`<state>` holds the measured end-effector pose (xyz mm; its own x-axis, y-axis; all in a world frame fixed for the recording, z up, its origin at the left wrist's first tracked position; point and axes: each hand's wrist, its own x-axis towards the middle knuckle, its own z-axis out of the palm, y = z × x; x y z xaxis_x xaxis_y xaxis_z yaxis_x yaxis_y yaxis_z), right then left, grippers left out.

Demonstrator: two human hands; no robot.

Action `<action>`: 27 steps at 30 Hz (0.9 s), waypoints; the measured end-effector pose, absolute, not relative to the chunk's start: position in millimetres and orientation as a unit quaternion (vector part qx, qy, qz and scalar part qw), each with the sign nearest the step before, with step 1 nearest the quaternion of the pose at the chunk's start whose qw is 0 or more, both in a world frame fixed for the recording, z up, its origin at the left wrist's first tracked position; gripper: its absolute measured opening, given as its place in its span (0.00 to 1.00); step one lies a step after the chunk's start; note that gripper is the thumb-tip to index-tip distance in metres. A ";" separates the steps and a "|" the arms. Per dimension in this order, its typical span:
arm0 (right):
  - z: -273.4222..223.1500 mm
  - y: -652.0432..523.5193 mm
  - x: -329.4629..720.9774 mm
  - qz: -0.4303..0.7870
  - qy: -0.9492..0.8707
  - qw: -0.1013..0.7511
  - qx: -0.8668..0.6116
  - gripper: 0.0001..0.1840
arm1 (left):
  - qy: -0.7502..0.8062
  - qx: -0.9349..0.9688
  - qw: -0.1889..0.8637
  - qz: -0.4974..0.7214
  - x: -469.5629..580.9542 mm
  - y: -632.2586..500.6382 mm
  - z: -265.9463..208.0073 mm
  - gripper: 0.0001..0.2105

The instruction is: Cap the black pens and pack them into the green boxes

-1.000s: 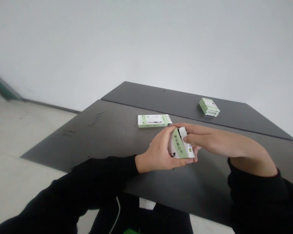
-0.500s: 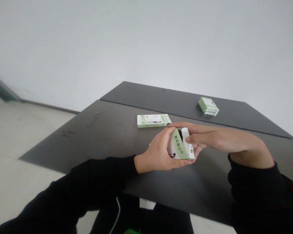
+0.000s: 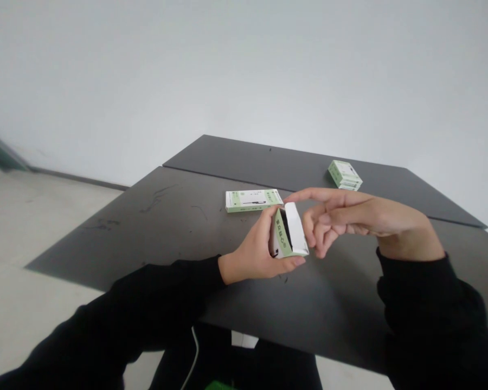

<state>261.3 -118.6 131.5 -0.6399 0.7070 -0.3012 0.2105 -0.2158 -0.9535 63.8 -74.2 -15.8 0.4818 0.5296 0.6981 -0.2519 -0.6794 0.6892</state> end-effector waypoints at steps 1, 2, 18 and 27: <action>133.0 -119.2 260.7 0.658 -0.619 0.181 -0.389 0.35 | 0.087 0.770 0.393 0.496 63.1 -73.6 -16.0 0.45; 134.6 -120.2 259.6 0.629 -0.641 0.185 -0.400 0.34 | 0.086 0.771 0.396 0.491 62.5 -73.3 -15.9 0.46; 138.6 -133.0 249.0 0.280 -0.840 0.163 -0.435 0.18 | 0.026 0.788 0.415 0.454 56.5 -69.8 -4.4 0.34; 134.8 -129.0 248.7 0.313 -0.805 0.147 -0.481 0.08 | 0.017 0.764 0.406 0.501 57.2 -73.1 -8.1 0.30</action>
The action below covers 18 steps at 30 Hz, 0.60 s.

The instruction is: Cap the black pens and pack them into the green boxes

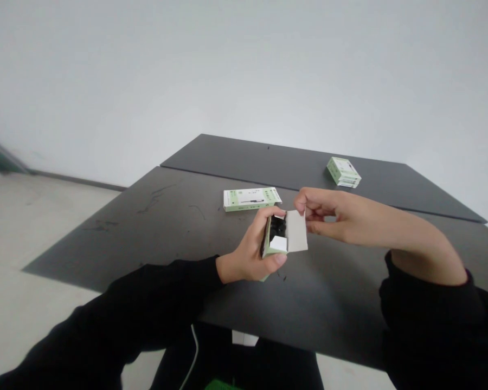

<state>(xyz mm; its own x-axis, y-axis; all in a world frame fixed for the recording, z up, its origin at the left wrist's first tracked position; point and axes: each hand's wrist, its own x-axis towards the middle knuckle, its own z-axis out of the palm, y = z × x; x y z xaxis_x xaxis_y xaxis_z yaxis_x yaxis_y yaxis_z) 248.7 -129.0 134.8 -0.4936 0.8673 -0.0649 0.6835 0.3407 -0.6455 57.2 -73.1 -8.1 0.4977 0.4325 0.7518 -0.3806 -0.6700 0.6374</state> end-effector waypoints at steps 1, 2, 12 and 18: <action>135.8 -129.9 250.6 0.323 -0.803 0.142 -0.480 0.11 | 0.031 0.764 0.405 0.501 56.3 -73.5 -7.9 0.30; 137.4 -131.0 252.8 0.321 -0.805 0.136 -0.480 0.14 | 0.045 0.764 0.403 0.501 55.3 -73.8 -7.6 0.30; 141.1 -131.5 244.9 0.283 -0.807 0.112 -0.506 0.07 | 0.023 0.755 0.422 0.501 56.4 -75.9 -6.9 0.35; 128.4 -124.4 231.9 0.440 -0.761 0.114 -0.463 0.10 | 0.047 0.753 0.418 0.506 57.0 -78.2 -6.5 0.37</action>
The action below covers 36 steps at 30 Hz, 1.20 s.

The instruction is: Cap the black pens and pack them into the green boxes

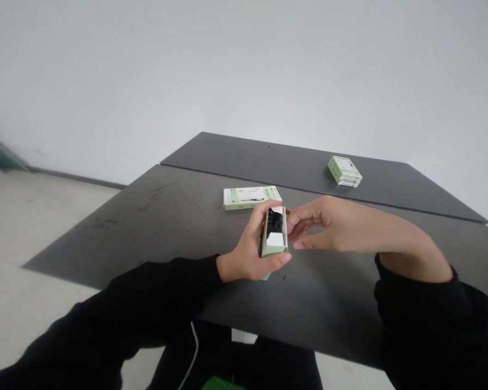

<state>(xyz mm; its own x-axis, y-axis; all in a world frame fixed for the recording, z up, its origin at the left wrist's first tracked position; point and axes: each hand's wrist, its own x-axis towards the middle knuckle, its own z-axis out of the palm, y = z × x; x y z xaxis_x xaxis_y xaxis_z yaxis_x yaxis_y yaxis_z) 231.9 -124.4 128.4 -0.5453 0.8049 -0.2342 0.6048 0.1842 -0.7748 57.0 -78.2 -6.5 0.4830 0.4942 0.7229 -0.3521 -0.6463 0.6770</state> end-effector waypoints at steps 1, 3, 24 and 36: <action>126.3 -122.5 229.9 0.459 -0.758 0.113 -0.450 0.10 | 0.051 0.752 0.418 0.507 57.3 -79.1 -6.8 0.37; 122.9 -118.8 226.6 0.464 -0.757 0.113 -0.445 0.10 | 0.065 0.746 0.431 0.504 58.0 -81.3 -7.4 0.37; 135.0 -142.3 222.8 0.189 -0.836 0.196 -0.476 0.05 | 0.199 0.750 0.365 0.515 63.8 -76.2 2.7 0.40; 138.0 -146.5 219.7 0.171 -0.840 0.211 -0.470 0.07 | 0.180 0.750 0.371 0.517 62.6 -74.5 2.7 0.40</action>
